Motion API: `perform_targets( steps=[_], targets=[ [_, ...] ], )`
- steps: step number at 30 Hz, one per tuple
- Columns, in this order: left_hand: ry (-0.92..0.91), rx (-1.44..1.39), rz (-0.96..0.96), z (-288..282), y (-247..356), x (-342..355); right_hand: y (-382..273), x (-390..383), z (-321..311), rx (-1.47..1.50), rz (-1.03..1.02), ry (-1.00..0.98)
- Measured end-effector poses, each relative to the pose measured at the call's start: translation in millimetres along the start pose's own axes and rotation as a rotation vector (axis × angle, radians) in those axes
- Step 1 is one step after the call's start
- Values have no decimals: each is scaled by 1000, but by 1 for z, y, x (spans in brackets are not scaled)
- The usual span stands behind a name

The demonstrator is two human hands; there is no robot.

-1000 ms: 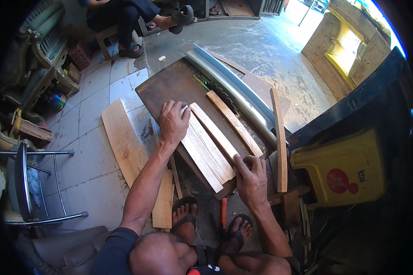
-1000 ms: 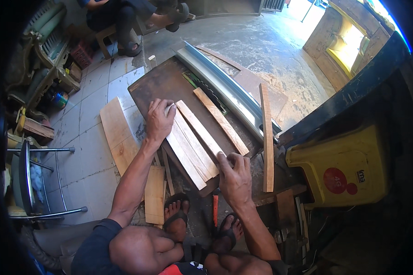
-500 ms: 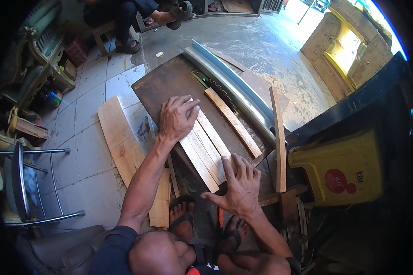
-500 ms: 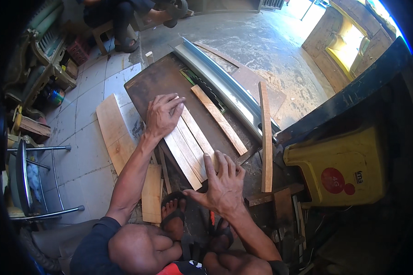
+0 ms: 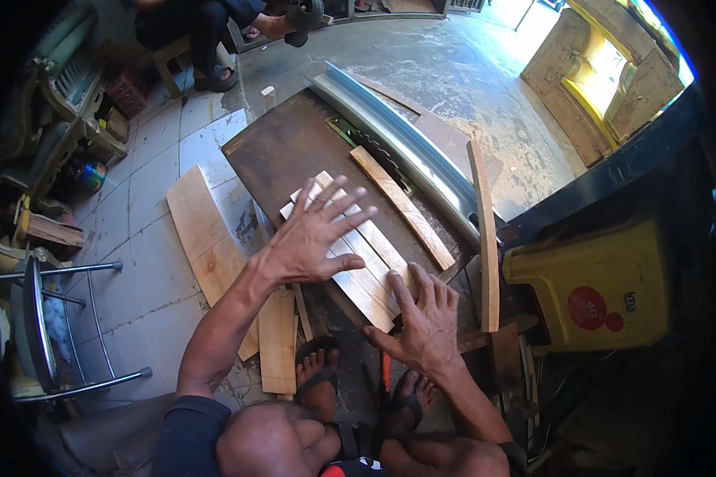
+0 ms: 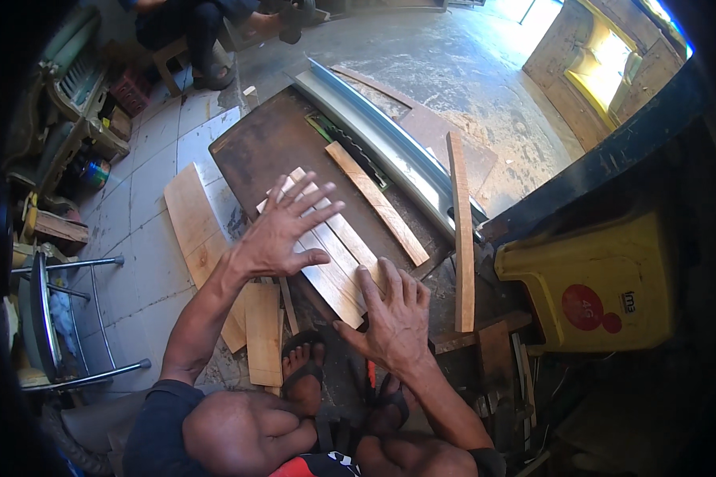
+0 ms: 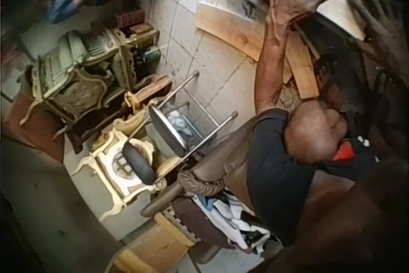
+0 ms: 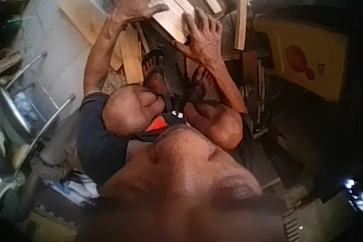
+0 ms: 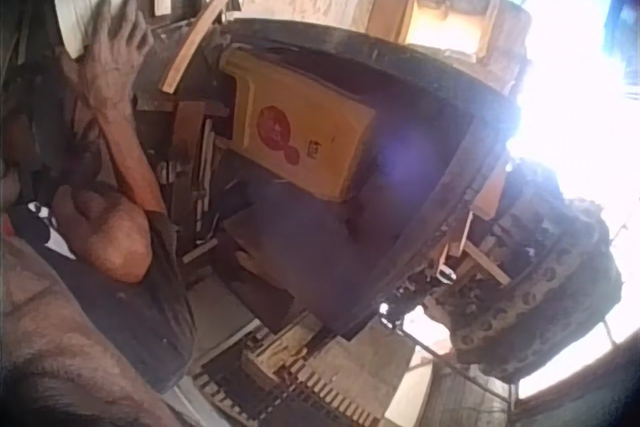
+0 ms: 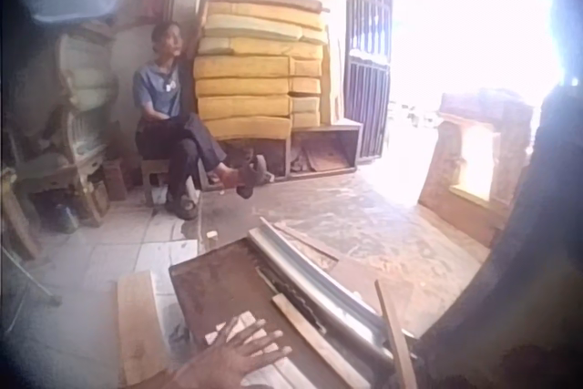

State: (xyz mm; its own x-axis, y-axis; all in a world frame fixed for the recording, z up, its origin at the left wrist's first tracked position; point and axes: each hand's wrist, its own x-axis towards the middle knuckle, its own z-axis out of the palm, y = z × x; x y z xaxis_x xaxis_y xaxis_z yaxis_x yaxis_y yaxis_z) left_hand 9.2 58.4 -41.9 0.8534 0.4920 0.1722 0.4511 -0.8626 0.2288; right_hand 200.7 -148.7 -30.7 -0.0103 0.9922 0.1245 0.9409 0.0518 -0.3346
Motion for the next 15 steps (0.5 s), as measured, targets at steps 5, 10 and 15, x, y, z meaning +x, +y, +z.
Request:
perform_targets(
  steps=[5, 10, 15],
  targets=[
    [-27, 66, -15, 25, 5, -3, 11, 7, -5, 133, 12, 53],
    [-34, 14, -53, 23, 8, -1, 30, 12, 9, 261, 75, 217],
    [68, -10, -32, 28, 4, -5, 30, 12, 9, 244, 106, 223]
  ],
)
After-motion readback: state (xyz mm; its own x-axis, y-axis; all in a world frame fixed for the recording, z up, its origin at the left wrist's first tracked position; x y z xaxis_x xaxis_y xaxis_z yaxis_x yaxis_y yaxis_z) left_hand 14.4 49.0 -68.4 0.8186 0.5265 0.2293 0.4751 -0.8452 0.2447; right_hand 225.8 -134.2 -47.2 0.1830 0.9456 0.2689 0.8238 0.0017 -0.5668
